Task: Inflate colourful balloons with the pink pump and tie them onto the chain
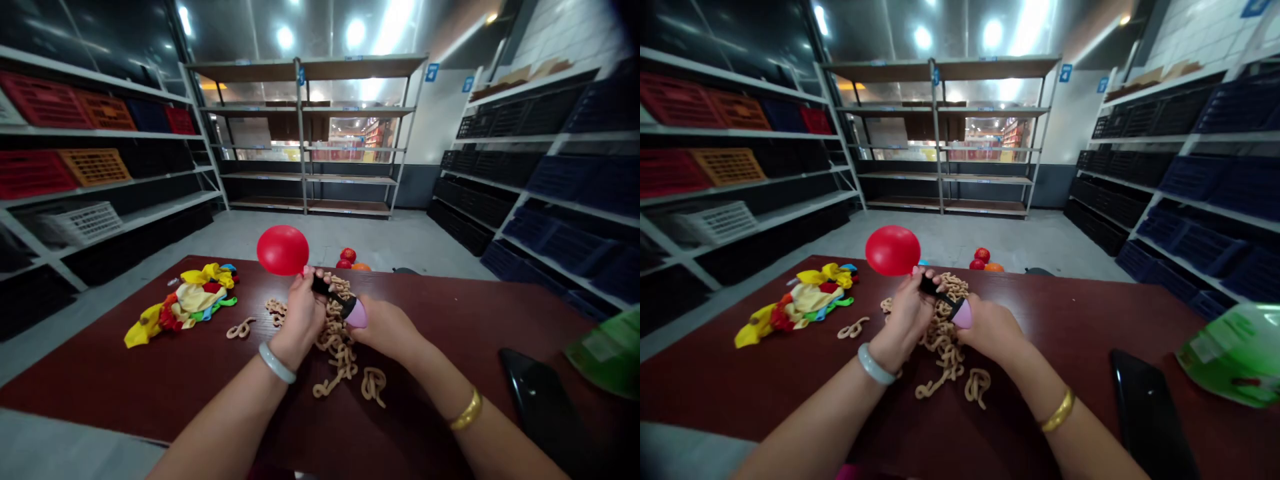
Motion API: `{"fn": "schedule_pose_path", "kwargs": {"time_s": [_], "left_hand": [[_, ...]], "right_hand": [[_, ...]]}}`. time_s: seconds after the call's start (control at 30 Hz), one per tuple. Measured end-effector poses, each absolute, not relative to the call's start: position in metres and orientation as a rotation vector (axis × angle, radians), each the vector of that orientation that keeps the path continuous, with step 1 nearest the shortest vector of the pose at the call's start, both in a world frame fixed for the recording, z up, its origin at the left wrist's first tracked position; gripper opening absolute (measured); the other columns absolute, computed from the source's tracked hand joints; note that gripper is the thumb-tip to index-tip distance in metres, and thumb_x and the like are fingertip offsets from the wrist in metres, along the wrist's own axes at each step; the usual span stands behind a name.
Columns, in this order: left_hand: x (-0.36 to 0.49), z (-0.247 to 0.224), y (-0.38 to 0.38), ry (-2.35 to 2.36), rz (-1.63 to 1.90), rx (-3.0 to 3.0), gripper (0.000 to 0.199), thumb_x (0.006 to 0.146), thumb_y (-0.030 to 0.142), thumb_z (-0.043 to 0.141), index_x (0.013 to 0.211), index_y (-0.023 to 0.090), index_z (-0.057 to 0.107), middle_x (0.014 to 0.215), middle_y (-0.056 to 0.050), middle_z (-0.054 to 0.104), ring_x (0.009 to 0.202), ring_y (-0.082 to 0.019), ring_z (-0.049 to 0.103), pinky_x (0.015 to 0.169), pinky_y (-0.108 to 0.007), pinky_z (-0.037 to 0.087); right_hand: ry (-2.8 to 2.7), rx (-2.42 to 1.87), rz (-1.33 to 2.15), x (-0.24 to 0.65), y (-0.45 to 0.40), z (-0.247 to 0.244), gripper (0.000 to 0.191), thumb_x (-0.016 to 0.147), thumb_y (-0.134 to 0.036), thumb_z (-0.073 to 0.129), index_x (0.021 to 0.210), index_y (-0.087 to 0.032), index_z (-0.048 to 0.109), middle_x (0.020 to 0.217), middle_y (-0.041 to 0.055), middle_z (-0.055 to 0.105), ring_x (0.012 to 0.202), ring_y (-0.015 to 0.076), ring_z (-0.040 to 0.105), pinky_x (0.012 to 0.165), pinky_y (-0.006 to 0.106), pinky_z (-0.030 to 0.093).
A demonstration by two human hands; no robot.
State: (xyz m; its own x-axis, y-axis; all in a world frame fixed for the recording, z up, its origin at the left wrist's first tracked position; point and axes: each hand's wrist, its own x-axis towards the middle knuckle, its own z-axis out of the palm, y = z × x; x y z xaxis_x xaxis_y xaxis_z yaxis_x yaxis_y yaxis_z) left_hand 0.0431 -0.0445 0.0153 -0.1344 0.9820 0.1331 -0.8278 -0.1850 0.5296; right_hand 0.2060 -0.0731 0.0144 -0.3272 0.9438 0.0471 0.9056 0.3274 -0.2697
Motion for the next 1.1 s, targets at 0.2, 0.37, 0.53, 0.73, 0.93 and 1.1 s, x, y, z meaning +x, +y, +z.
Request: {"fn": "schedule_pose_path", "kwargs": {"time_s": [0.2,0.37,0.53,0.73,0.93,1.1], "left_hand": [[-0.014,0.022,-0.016,0.354,1.826,0.431,0.014,0.087,0.019,0.060,0.079,0.018,0.048,0.069,0.000,0.050,0.062,-0.014,0.053,0.056,-0.027,0.042],[-0.006,0.019,-0.018,0.336,1.862,0.420,0.017,0.085,0.019,0.062,0.079,0.019,0.046,0.069,0.001,0.050,0.062,-0.012,0.052,0.057,-0.026,0.042],[0.036,0.011,-0.038,0.354,1.786,0.466,0.023,0.082,0.024,0.068,0.078,0.019,0.047,0.071,0.001,0.051,0.061,-0.011,0.051,0.056,-0.024,0.041],[0.076,0.004,-0.060,0.361,1.703,0.497,0.024,0.082,0.030,0.069,0.076,0.017,0.049,0.073,0.001,0.050,0.064,-0.011,0.052,0.057,-0.024,0.043],[0.067,0.009,-0.060,0.363,1.695,0.506,0.021,0.082,0.027,0.069,0.079,0.017,0.051,0.074,0.001,0.051,0.064,-0.012,0.053,0.058,-0.025,0.044],[0.018,0.017,-0.035,0.370,1.785,0.449,0.017,0.084,0.020,0.064,0.079,0.017,0.048,0.073,0.000,0.051,0.064,-0.013,0.053,0.057,-0.026,0.043]], "right_hand": [[-2.464,-1.678,0.315,0.223,-0.066,0.018,0.037,0.075,-0.050,0.063,0.099,-0.023,0.056,0.094,0.0064,0.071,0.081,0.0247,0.065,0.058,0.027,0.032],[-2.523,-1.689,0.229,0.233,-0.065,0.020,0.034,0.073,-0.046,0.065,0.095,-0.021,0.057,0.091,0.0079,0.071,0.081,0.0257,0.066,0.059,0.028,0.031],[-2.473,-1.661,0.250,0.218,-0.072,0.016,0.037,0.074,-0.047,0.065,0.102,-0.023,0.057,0.095,0.0069,0.071,0.082,0.0260,0.067,0.058,0.029,0.033],[-2.328,-1.738,0.348,0.202,-0.076,0.015,0.047,0.076,-0.060,0.060,0.105,-0.023,0.056,0.091,0.0075,0.072,0.084,0.0293,0.068,0.058,0.029,0.034],[-2.308,-1.694,0.361,0.203,-0.075,0.016,0.042,0.076,-0.055,0.061,0.108,-0.027,0.057,0.094,0.0060,0.072,0.084,0.0291,0.068,0.058,0.029,0.034],[-2.340,-1.694,0.359,0.210,-0.072,0.018,0.035,0.073,-0.051,0.064,0.097,-0.025,0.060,0.092,0.0054,0.072,0.081,0.0271,0.067,0.057,0.028,0.033]]}}
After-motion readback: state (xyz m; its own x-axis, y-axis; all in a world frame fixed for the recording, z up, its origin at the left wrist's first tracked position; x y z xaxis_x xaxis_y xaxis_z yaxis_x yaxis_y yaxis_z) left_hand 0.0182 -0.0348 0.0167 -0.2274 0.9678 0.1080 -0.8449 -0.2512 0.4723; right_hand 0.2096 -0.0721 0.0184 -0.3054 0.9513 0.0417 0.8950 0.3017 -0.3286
